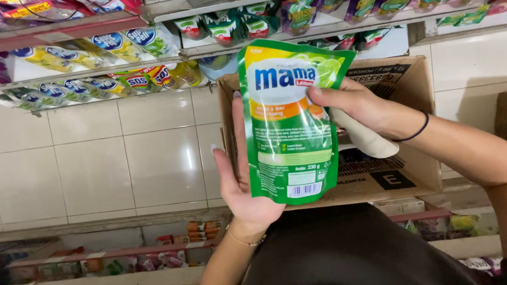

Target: Scanning a pouch of dish soap and placing it into a cardboard box in a grocery store.

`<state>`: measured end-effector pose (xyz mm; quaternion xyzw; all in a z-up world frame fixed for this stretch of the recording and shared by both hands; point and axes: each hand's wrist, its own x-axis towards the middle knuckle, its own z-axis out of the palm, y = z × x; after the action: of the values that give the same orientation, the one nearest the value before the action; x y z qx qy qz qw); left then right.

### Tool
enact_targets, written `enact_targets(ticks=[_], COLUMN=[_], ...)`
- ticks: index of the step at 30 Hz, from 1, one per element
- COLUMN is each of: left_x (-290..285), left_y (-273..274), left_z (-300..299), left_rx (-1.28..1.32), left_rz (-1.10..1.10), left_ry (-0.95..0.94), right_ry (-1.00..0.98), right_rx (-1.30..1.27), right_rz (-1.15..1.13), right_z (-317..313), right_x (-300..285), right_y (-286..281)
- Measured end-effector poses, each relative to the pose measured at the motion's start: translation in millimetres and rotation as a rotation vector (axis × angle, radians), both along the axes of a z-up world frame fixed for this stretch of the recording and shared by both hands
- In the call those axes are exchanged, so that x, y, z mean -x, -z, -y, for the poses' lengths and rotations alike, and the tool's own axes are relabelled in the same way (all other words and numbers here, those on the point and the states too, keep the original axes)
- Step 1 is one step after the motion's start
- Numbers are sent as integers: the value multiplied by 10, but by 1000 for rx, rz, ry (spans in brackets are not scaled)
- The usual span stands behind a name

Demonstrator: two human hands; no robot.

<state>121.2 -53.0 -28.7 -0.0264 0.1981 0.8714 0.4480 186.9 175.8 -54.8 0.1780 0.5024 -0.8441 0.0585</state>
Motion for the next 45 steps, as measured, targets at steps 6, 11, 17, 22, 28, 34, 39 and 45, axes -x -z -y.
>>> enact_targets(ticks=[6,11,17,22,28,34,39,45], left_x=[-239,-237,-117,-19,-5,26,47,-44], left_y=[711,340,176,409,395,335,227,589], left_z=[309,167,-41,49,20,-93,-126,84], left_rx=[-144,-29,-127,-262,-293,-82,112,-44], left_rz=[-38,-626,-493,-153,-123,-215,-147,22], left_ry=[178,-11,-349,-383,-390,-227,70,297], right_ry=[-188,-213,-235,-80,213,344,50,-75], right_rx=[-105,-73,-142,13,113,82,9,-259], right_rz=[-111,-249,-249,-265,-181,-106,-132,-40], right_z=[-123,-176,-332,-547,-641,-750,-308,183], right_x=[-66,-142,-308,-537,-502,-650,-589,28], right_y=[156,257,428,740,572,1266,1228,-142])
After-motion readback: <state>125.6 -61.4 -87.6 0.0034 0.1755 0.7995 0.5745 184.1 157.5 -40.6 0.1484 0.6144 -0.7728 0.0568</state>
